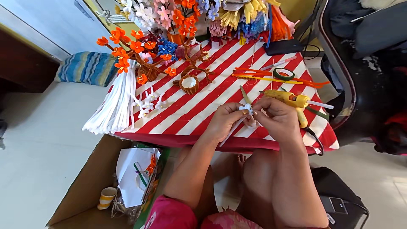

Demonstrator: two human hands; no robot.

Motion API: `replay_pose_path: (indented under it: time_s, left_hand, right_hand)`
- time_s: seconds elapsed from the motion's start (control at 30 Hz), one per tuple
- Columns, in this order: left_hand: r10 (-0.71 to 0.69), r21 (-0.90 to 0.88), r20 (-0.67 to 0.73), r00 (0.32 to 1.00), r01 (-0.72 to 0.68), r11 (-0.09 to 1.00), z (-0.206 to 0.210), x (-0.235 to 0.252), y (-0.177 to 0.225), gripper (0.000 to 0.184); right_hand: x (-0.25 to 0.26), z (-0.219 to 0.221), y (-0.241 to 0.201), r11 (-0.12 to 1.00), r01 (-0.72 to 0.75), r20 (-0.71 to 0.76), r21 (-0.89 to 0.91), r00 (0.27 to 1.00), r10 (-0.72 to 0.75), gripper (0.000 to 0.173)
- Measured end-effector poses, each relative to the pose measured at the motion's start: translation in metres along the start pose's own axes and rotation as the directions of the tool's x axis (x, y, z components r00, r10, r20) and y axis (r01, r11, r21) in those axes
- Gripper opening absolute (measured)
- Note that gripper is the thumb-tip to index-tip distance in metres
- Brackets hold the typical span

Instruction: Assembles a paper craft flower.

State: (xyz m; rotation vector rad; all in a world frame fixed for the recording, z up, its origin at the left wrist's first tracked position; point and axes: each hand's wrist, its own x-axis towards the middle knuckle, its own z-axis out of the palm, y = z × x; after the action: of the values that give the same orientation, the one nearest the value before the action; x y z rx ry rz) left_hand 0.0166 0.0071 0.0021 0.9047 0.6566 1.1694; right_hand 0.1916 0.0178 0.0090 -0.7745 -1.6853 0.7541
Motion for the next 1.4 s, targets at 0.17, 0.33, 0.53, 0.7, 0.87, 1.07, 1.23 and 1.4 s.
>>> replay_pose_path:
  time_s: [0.17,0.33,0.53,0.7,0.87,1.07,1.23,1.4]
  left_hand:
    - [0.024,0.009,-0.003,1.0,-0.024,1.0,0.001,0.0,-0.001,0.015]
    - [0.031,0.044,-0.026,0.999,-0.029,0.999,0.001,0.001,-0.002,0.011]
    - [0.142,0.25,-0.032,0.989,-0.13,0.959,0.003,-0.002,-0.001,0.008]
    - [0.077,0.18,-0.045,0.996,-0.068,0.981,0.004,-0.004,0.003,0.011]
    - [-0.093,-0.005,-0.019,0.995,0.093,0.996,0.002,-0.003,0.01,0.019]
    - [0.039,0.031,0.006,0.999,-0.04,0.999,0.002,-0.005,0.006,0.015]
    - [0.514,0.493,0.154,0.844,-0.517,0.7,0.003,-0.002,-0.01,0.008]
    - [0.621,0.588,0.257,0.741,-0.629,0.508,0.002,0.002,-0.016,0.01]
  right_hand:
    - [0.0,0.002,-0.002,0.999,0.0,0.009,-0.052,1.0,0.0,0.01]
    - [0.0,0.005,-0.002,0.996,-0.009,0.002,-0.092,1.0,0.009,0.008]
    - [-0.001,0.009,-0.006,0.991,-0.1,-0.05,-0.086,0.994,0.096,0.008]
    - [0.002,-0.003,0.0,0.972,0.13,0.129,-0.195,0.986,-0.106,0.014]
    - [0.003,-0.005,0.006,0.905,0.326,0.128,-0.274,0.945,-0.302,0.012]
    - [0.001,-0.008,0.007,0.902,0.356,0.089,-0.246,0.935,-0.345,0.01]
    - [-0.002,0.001,0.004,0.988,0.13,0.018,-0.085,0.992,-0.129,0.01]
    - [-0.004,0.011,-0.007,0.991,-0.125,-0.027,0.039,0.992,0.126,0.021]
